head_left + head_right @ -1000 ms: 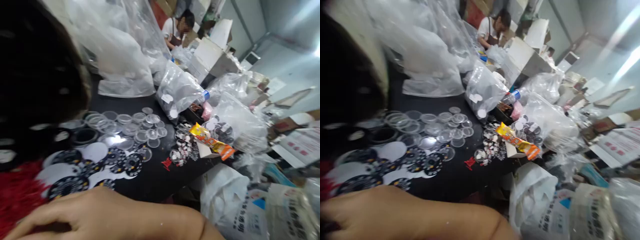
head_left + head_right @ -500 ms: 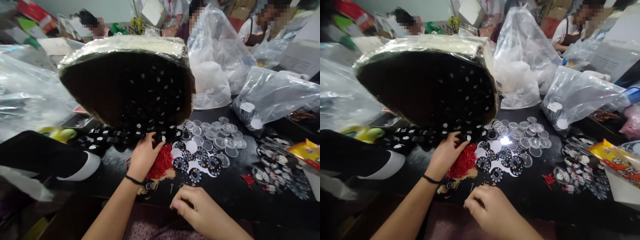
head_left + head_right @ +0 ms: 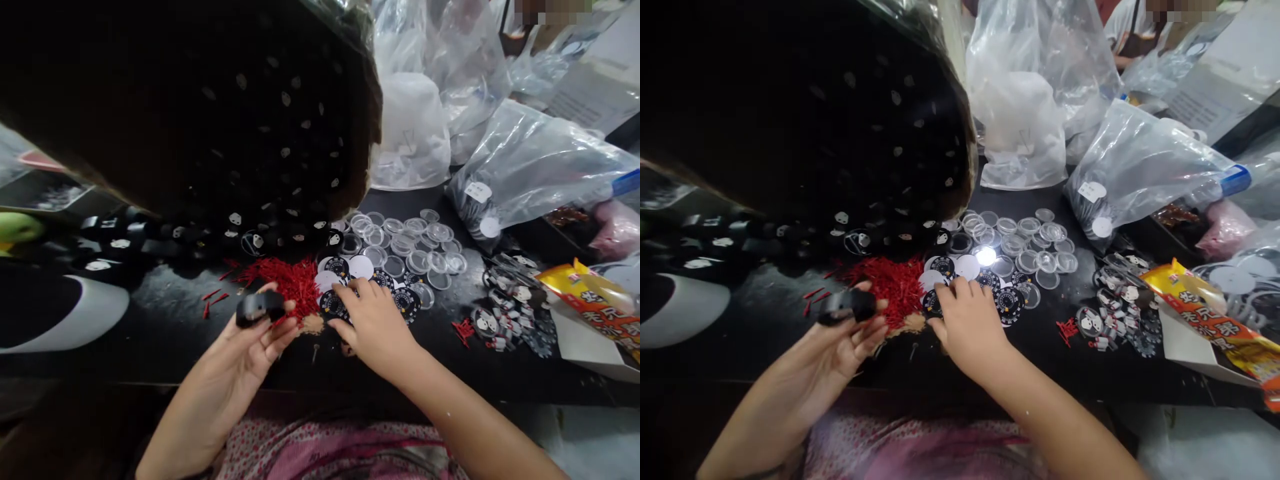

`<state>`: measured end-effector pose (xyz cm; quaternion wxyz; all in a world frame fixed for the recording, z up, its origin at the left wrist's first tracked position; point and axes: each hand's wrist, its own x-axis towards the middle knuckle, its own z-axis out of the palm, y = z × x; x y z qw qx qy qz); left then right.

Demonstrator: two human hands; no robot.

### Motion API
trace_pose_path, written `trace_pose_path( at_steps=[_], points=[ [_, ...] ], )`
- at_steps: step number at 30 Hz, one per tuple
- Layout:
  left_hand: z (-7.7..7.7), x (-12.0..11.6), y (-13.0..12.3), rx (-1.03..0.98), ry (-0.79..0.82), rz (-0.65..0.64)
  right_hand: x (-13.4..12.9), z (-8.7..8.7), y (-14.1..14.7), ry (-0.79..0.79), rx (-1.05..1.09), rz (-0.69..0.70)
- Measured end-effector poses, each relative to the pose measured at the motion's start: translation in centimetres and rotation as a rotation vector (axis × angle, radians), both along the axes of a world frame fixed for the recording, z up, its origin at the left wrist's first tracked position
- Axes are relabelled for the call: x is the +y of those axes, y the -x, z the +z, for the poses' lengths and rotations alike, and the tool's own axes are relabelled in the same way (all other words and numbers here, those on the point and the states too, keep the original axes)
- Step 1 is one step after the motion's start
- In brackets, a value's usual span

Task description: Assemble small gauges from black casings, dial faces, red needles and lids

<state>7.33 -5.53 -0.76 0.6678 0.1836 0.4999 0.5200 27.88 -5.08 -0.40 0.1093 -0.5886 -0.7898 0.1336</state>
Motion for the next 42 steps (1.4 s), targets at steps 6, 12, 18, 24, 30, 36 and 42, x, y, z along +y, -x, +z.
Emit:
trace_pose_path(
  at_steps=[6, 12, 18, 24, 30, 36, 42],
  points=[
    [-1.1, -3.8, -0.8, 0.014, 0.028, -0.034, 1.2, -0.5, -0.1, 0.007, 0.174, -0.115],
    [-0.3, -4.0, -0.7, 0.141, 0.021, -0.136, 1.3, -0.4, -2.5, 0.164, 0.502, -0.335],
    [-0.4, -3.6, -2.5, -0.244, 0.062, -0.182, -0.1, 0.8, -2.0, 0.054, 0.613, -0.22],
    [-0.7, -2.9, -3.8, -0.218, 0.101, -0.039, -1.7, 2.8, 0.1, 0.181, 0.711, -0.201],
    [-1.2, -4.1, -4.6, 0.016, 0.056, -0.091, -1.9, 2.6, 1.7, 0.152, 0.711, -0.181],
    [-3.1, -4.7, -3.9, 0.203, -0.098, -0.225, -1.7, 2.3, 1.4, 0.32, 0.704, -0.237],
    [-2.9, -4.6, -3.8, 0.164, -0.095, -0.251, -2.0, 1.7, 1.0, 0.408, 0.7, -0.234]
  ],
)
